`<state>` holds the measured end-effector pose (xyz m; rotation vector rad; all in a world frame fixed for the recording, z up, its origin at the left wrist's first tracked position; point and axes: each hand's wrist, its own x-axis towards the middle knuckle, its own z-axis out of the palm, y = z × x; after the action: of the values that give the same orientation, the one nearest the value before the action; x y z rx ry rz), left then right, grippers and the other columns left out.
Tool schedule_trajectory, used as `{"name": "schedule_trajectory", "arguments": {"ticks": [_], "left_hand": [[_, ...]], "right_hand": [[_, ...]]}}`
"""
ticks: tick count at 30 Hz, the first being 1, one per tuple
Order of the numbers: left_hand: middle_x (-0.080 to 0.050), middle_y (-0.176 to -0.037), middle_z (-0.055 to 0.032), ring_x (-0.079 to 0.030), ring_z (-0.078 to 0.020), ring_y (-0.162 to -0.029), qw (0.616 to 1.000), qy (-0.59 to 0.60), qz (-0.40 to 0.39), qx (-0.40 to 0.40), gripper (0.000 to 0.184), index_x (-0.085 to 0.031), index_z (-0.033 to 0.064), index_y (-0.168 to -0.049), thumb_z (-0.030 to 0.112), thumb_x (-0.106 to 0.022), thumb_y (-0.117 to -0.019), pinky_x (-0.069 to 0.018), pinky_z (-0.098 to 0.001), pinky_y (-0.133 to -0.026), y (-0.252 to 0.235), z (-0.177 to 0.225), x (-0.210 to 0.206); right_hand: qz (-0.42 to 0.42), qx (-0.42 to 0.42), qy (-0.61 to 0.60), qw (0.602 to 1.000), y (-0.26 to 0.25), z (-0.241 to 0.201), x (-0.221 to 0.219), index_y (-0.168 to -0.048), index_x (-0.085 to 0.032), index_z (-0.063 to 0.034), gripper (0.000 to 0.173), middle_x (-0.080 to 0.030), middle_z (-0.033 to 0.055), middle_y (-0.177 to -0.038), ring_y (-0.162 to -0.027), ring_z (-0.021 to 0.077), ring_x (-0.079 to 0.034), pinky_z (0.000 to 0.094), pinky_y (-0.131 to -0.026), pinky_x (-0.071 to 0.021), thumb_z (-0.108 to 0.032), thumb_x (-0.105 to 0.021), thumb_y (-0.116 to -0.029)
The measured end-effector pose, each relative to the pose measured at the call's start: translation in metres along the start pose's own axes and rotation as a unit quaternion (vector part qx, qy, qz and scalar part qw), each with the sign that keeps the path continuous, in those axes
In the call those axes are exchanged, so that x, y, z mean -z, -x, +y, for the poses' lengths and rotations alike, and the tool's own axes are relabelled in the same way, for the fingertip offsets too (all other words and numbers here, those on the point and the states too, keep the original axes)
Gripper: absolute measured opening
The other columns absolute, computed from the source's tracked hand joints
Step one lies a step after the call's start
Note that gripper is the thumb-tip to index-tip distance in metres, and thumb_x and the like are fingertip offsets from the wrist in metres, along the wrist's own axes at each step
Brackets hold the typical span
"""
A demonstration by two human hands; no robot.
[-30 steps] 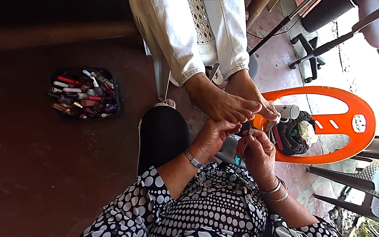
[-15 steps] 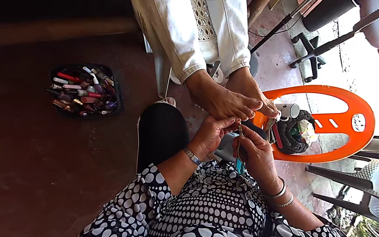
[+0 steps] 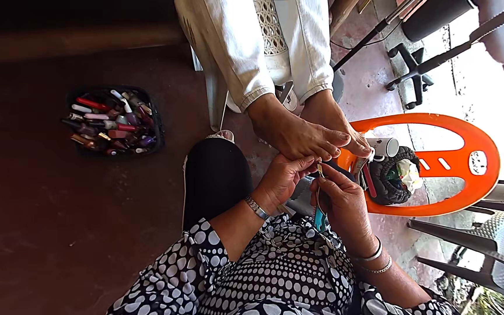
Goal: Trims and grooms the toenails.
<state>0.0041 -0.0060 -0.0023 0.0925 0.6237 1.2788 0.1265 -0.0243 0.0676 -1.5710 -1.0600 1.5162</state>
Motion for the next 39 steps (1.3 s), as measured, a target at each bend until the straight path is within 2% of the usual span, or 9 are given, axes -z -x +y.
{"name": "schedule_trajectory", "arguments": {"ticks": [12, 15, 19, 25, 32, 39], "left_hand": [[-0.071, -0.099, -0.0065, -0.07, -0.0137, -0.088, 1.0, -0.005, 0.004, -0.006, 0.018, -0.062, 0.0044, -0.109, -0.008, -0.056, -0.0979, -0.0581, -0.0299, -0.088, 0.0, -0.002, -0.001], [-0.071, -0.1, -0.0062, -0.071, -0.0136, -0.089, 1.0, -0.008, 0.001, -0.015, 0.019, -0.061, 0.0047, -0.111, -0.008, -0.056, -0.0977, -0.0584, -0.0296, -0.088, -0.002, -0.004, 0.0], [-0.071, -0.098, -0.003, -0.069, -0.0101, -0.085, 0.999, -0.031, 0.016, -0.022, 0.019, -0.061, 0.0067, -0.11, -0.007, -0.058, -0.0973, -0.0583, -0.0257, -0.083, -0.002, -0.006, -0.001], [-0.07, -0.101, -0.0034, -0.069, -0.0108, -0.088, 0.998, -0.048, -0.002, -0.032, 0.019, -0.06, 0.0064, -0.114, -0.005, -0.058, -0.0985, -0.0582, -0.0277, -0.085, -0.004, -0.009, 0.002], [-0.07, -0.097, -0.0031, -0.069, -0.0101, -0.086, 0.999, -0.035, -0.006, -0.031, 0.018, -0.062, 0.0069, -0.11, -0.006, -0.058, -0.098, -0.0579, -0.0266, -0.084, -0.003, -0.009, 0.002], [-0.07, -0.098, -0.0034, -0.069, -0.0101, -0.086, 0.999, -0.036, -0.002, -0.028, 0.018, -0.061, 0.0063, -0.111, -0.006, -0.059, -0.0977, -0.0579, -0.0266, -0.085, -0.004, -0.009, 0.002]], "right_hand": [[0.018, -0.011, -0.012, 1.0, -0.002, 0.0, -0.004, -0.129, -0.062, 0.0077, 0.031, -0.07, 0.0088, -0.074, -0.05, 0.0079, -0.06, 0.0194, -0.048, -0.0517, 0.006, -0.046, -0.1032], [0.04, -0.023, -0.046, 0.998, -0.001, -0.003, -0.01, -0.126, -0.063, 0.0085, 0.029, -0.068, 0.0093, -0.071, -0.05, 0.0086, -0.06, 0.0201, -0.048, -0.0523, 0.005, -0.044, -0.1041], [0.077, -0.057, -0.096, 0.991, -0.001, -0.008, -0.022, -0.123, -0.062, 0.0077, 0.027, -0.063, 0.0073, -0.069, -0.049, 0.0081, -0.057, 0.0195, -0.047, -0.0506, 0.001, -0.042, -0.1063], [0.085, -0.078, -0.161, 0.98, -0.004, -0.01, -0.026, -0.112, -0.063, 0.0056, 0.028, -0.058, 0.0047, -0.066, -0.045, 0.0061, -0.054, 0.0176, -0.043, -0.0489, -0.008, -0.038, -0.1105], [0.051, -0.069, -0.16, 0.983, 0.003, -0.007, -0.019, -0.124, -0.061, 0.0064, 0.031, -0.063, 0.0068, -0.069, -0.051, 0.0078, -0.059, 0.0189, -0.048, -0.052, -0.002, -0.035, -0.1086], [0.05, -0.082, -0.157, 0.983, 0.002, -0.011, -0.019, -0.127, -0.06, 0.0068, 0.03, -0.064, 0.008, -0.069, -0.05, 0.0086, -0.06, 0.0196, -0.048, -0.0523, 0.0, -0.038, -0.1069]]}}
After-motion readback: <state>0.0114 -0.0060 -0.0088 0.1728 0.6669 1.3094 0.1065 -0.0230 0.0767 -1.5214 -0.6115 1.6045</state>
